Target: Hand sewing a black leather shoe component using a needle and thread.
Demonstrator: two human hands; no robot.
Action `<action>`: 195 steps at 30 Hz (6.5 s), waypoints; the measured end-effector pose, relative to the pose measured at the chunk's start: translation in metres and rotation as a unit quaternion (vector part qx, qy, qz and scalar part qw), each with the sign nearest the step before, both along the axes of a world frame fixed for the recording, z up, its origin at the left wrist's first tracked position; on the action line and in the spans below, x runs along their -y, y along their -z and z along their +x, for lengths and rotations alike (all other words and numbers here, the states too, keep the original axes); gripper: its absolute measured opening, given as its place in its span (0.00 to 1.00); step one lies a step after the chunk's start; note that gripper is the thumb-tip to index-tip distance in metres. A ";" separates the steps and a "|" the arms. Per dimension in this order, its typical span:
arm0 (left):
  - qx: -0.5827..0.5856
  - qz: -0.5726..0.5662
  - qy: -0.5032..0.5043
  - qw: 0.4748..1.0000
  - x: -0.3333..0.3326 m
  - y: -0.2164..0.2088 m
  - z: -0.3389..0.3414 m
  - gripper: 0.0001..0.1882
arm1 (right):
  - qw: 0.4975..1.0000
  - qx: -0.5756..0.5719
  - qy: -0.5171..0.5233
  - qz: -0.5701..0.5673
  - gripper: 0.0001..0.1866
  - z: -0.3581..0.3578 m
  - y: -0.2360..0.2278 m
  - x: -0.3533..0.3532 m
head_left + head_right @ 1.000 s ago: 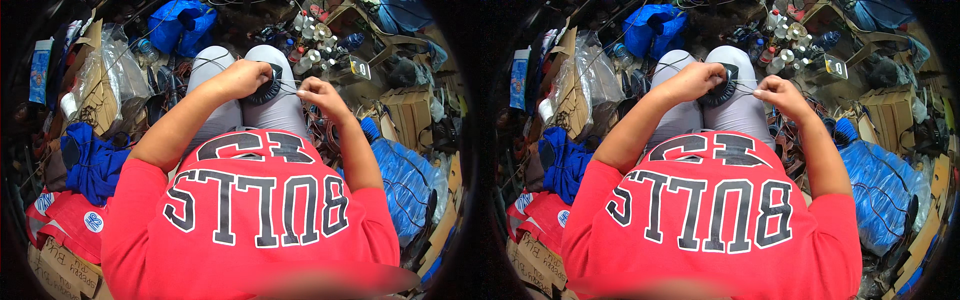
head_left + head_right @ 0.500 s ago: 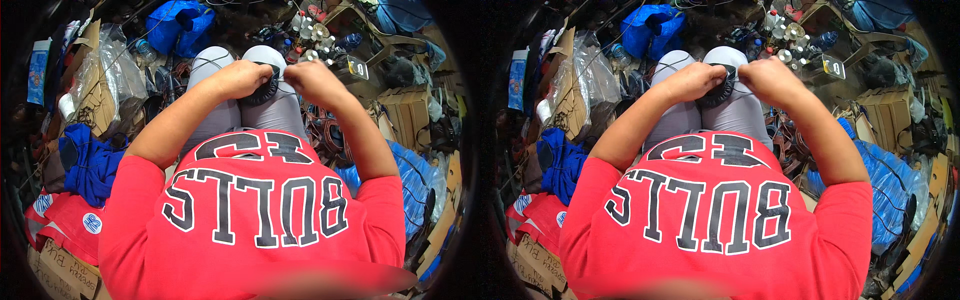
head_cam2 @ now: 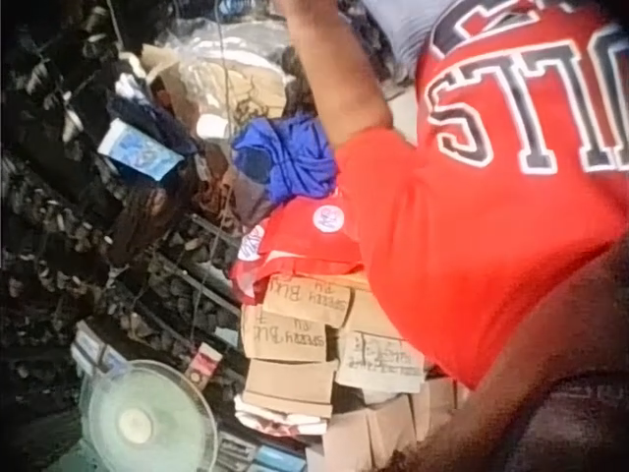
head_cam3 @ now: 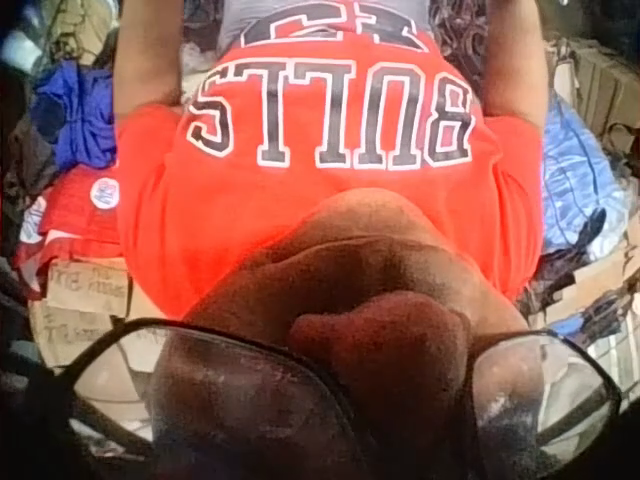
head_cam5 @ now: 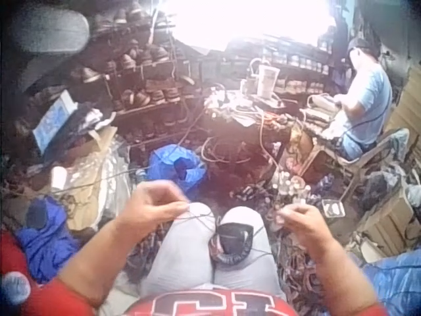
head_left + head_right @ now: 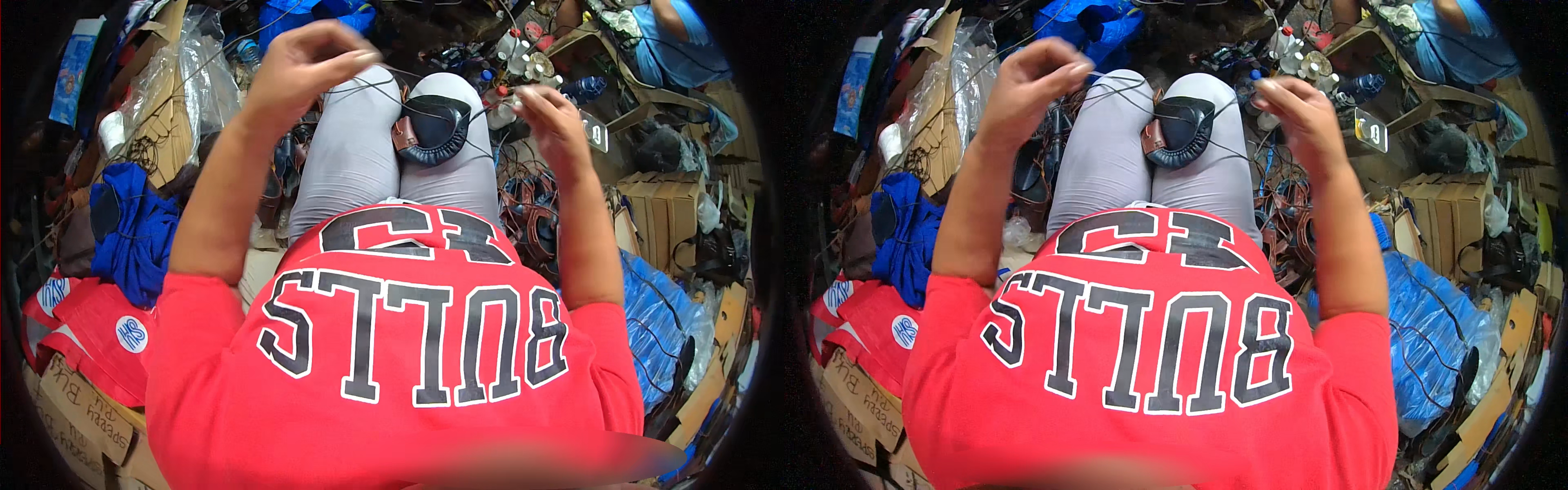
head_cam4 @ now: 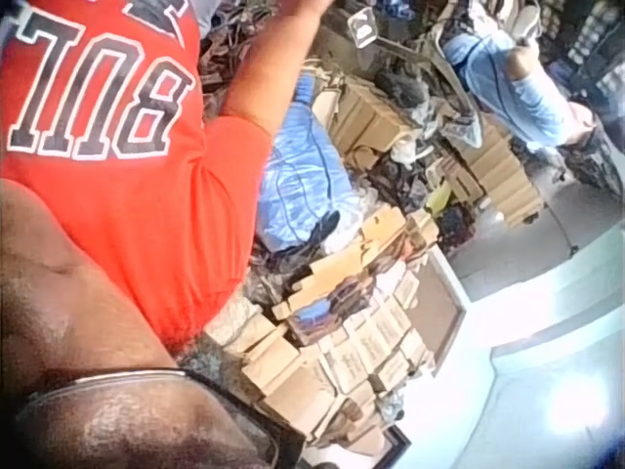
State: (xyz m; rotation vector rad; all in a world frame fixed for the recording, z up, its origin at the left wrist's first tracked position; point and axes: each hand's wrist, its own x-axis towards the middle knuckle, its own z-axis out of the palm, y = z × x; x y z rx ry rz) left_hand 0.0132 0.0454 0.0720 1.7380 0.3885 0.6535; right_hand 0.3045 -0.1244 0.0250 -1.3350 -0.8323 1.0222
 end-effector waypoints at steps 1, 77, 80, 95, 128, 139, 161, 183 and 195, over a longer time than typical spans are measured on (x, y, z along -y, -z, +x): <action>0.115 -0.049 0.040 0.991 0.011 -0.005 0.019 0.05 | 0.995 -0.072 0.006 0.064 0.11 -0.022 -0.002 -0.014; -0.224 -0.163 0.230 0.933 0.010 0.085 0.090 0.15 | 0.943 0.324 -0.071 0.037 0.06 -0.049 0.033 0.016; -0.239 -0.141 0.258 0.926 0.009 0.078 0.090 0.16 | 0.922 0.380 -0.076 0.012 0.08 -0.054 0.020 0.019; -0.176 0.008 0.220 0.959 -0.001 0.089 0.107 0.17 | 0.840 0.478 -0.251 -0.043 0.04 -0.042 0.007 -0.027; -0.171 -0.059 -0.143 0.973 -0.025 0.058 -0.017 0.15 | 0.943 0.254 -0.038 -0.213 0.29 0.070 0.049 0.067; -0.244 0.441 0.139 0.852 0.053 0.084 0.046 0.16 | 0.757 0.457 -0.368 -0.287 0.23 -0.041 -0.017 -0.066; -0.159 0.373 0.068 0.911 0.061 0.096 0.033 0.14 | 0.945 0.099 -0.245 -0.194 0.16 -0.022 0.043 -0.011; -0.176 0.332 -0.013 0.927 0.040 0.088 0.013 0.08 | 0.943 0.124 -0.236 -0.197 0.13 -0.042 0.027 -0.004; -0.089 0.188 0.024 0.978 0.027 0.083 0.063 0.10 | 0.927 0.263 -0.178 -0.198 0.15 -0.060 0.010 0.015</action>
